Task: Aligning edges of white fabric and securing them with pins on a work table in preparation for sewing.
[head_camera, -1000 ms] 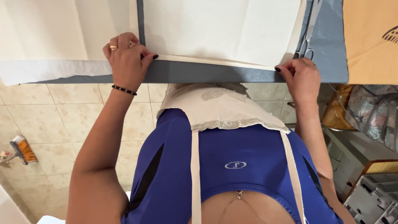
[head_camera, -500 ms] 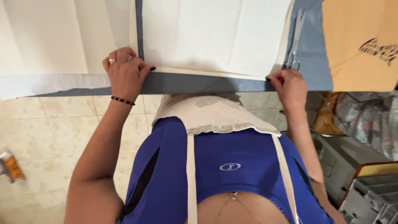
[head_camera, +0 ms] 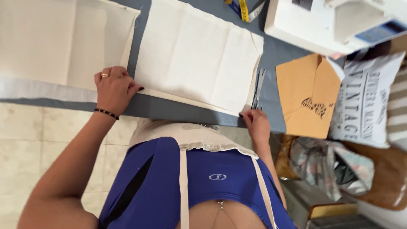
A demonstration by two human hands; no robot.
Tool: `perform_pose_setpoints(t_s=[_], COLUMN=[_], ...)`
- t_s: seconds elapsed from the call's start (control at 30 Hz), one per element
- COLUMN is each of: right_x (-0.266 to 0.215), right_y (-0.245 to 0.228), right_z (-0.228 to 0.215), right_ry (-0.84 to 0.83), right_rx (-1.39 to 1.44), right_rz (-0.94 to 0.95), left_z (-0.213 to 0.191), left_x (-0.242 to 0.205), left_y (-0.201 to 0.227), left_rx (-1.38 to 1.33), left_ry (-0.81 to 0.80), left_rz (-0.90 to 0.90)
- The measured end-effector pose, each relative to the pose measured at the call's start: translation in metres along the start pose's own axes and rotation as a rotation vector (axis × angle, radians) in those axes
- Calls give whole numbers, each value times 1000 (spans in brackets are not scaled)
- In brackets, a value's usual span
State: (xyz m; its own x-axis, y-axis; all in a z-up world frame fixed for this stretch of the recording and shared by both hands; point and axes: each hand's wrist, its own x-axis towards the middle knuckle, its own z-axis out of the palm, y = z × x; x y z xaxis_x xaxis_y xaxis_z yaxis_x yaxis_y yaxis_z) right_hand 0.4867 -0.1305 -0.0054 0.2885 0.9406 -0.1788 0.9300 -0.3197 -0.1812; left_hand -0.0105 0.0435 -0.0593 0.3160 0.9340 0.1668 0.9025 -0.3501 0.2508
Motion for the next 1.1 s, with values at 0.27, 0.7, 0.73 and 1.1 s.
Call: perform_pose_setpoints(t_s=[0.27,0.7,0.73,1.1], right_x=[0,37,39,20], right_y=[-44,-291,-299,-315], right_z=[-21,32,36,68], right_ry=[155,-175,-110,157], right_rx=[148,646,616,559], right_rz=[-239,-713,-722,-485], left_z=[-18,-36,-39,-33], left_x=[-8,0,3,9], left_y=[13,0,-1,-15], left_rx=[-19,-149,-204,-409], left_ry=[30,100,96,116], left_rz=[23,298,320,374])
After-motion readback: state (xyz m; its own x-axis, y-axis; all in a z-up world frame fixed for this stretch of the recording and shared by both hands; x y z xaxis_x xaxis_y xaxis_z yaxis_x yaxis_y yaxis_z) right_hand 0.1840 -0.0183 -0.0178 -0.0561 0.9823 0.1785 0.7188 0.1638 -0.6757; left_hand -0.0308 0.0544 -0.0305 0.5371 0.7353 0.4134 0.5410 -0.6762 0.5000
